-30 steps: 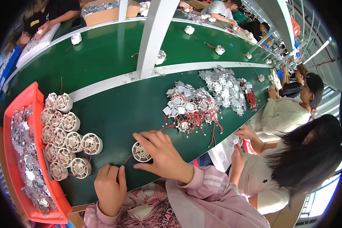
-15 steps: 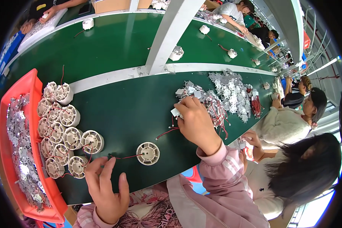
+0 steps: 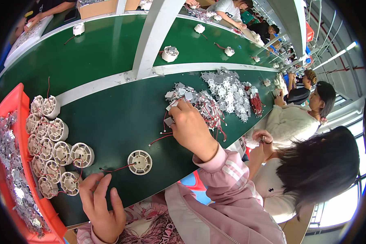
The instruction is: Assembling electronic components by fitting parts together on an assembly line.
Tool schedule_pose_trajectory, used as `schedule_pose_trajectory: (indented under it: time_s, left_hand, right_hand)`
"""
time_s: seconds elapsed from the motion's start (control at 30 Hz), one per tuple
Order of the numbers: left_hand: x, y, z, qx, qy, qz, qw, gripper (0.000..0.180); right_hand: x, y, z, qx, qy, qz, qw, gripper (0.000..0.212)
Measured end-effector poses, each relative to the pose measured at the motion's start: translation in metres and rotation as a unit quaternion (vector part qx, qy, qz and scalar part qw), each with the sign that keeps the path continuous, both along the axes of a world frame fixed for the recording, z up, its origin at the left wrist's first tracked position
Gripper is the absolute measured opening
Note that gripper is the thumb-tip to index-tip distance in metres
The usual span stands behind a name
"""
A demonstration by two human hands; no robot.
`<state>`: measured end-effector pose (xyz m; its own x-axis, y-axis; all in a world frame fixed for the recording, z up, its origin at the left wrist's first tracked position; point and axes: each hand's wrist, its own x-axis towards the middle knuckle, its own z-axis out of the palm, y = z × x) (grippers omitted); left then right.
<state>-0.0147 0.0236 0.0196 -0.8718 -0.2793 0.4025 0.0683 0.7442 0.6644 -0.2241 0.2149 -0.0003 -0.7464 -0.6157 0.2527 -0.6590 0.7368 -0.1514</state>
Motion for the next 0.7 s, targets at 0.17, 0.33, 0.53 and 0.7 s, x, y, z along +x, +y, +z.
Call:
schedule_pose_trajectory:
  time_s: [0.17, 0.33, 0.53, 0.7]
  left_hand:
    - [0.004, 0.0, 0.004, -0.001, 0.003, -0.008, 1.0, 0.024]
    - [0.008, -0.001, 0.01, 0.012, 0.02, -0.018, 1.0, 0.024]
    - [-0.012, -0.004, 0.02, -0.018, 0.104, -0.07, 0.992, 0.031]
    - [-0.029, 0.003, 0.043, 0.032, 0.107, -0.108, 0.988, 0.044]
  right_hand:
    - [0.009, -0.002, 0.011, -0.006, 0.055, 0.023, 0.998, 0.018]
    - [0.021, -0.007, 0.031, -0.052, 0.04, 0.042, 0.997, 0.02]
    - [0.042, -0.018, 0.065, -0.228, 0.088, 0.09, 0.965, 0.027]
    - [0.076, -0.025, 0.097, -0.372, -0.177, 0.164, 0.896, 0.028]
